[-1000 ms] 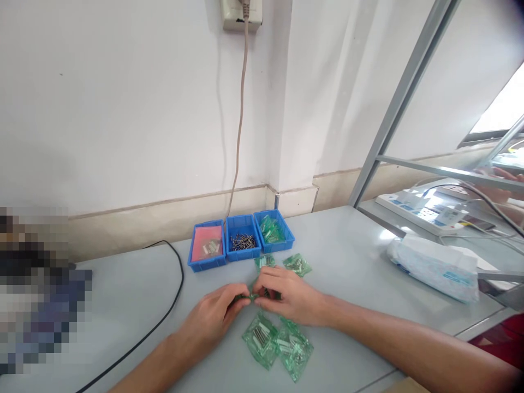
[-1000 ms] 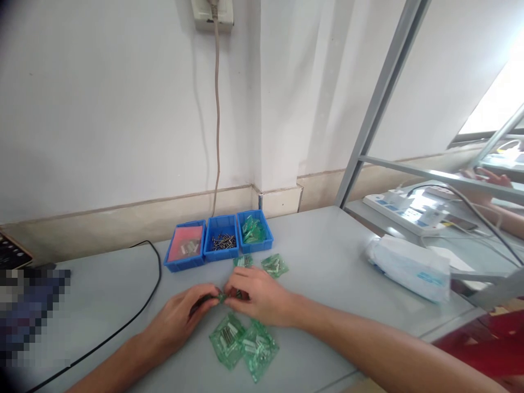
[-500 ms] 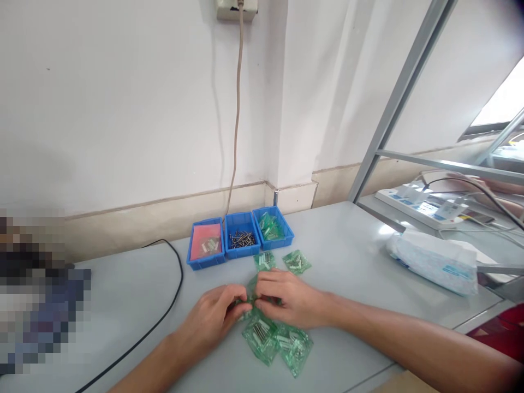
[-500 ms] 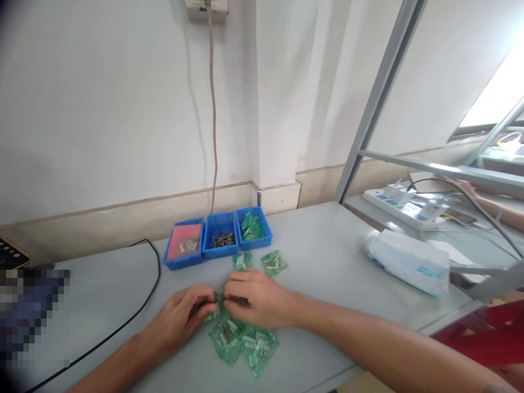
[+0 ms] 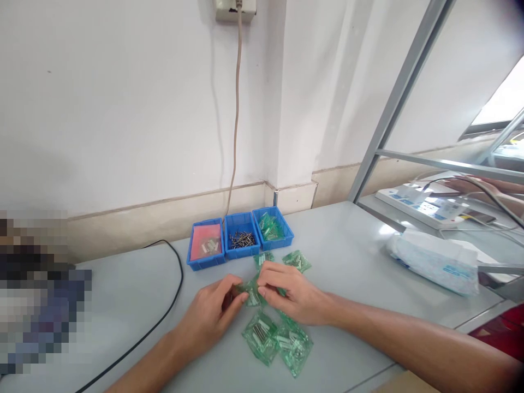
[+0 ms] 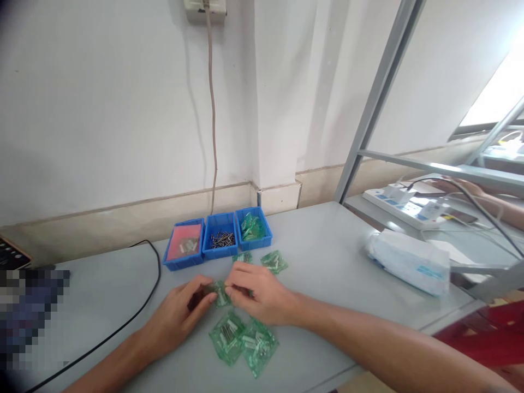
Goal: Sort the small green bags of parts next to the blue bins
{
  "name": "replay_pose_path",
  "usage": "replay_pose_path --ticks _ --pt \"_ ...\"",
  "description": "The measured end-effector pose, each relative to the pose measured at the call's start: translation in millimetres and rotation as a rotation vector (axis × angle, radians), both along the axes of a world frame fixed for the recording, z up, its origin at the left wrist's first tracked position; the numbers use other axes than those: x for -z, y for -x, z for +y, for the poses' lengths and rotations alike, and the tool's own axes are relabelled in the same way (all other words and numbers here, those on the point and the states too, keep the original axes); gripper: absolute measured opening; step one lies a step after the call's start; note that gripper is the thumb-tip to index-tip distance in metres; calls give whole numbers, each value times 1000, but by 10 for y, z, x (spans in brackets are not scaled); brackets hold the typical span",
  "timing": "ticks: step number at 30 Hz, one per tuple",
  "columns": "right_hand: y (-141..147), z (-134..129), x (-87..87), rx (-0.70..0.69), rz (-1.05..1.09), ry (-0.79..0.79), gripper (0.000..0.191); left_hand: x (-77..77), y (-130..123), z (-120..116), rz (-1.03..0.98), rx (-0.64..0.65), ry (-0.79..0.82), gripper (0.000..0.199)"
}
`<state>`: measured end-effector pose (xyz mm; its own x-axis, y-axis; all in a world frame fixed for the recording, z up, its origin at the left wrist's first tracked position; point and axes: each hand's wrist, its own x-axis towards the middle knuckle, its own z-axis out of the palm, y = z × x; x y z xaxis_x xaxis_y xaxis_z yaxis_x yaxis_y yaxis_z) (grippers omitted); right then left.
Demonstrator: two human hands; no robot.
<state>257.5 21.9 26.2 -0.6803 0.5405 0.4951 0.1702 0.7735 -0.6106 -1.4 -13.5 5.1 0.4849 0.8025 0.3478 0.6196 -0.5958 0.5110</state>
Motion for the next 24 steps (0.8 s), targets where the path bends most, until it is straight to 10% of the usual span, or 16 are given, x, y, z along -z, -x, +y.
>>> replay_pose_path --ticks 8,24 --pt "-12 22 21 -14 -89 -5 23 28 6 -23 -2 64 -324 20" --pt "-15 35 58 -35 -115 44 27 47 8 -18 8 75 -329 16"
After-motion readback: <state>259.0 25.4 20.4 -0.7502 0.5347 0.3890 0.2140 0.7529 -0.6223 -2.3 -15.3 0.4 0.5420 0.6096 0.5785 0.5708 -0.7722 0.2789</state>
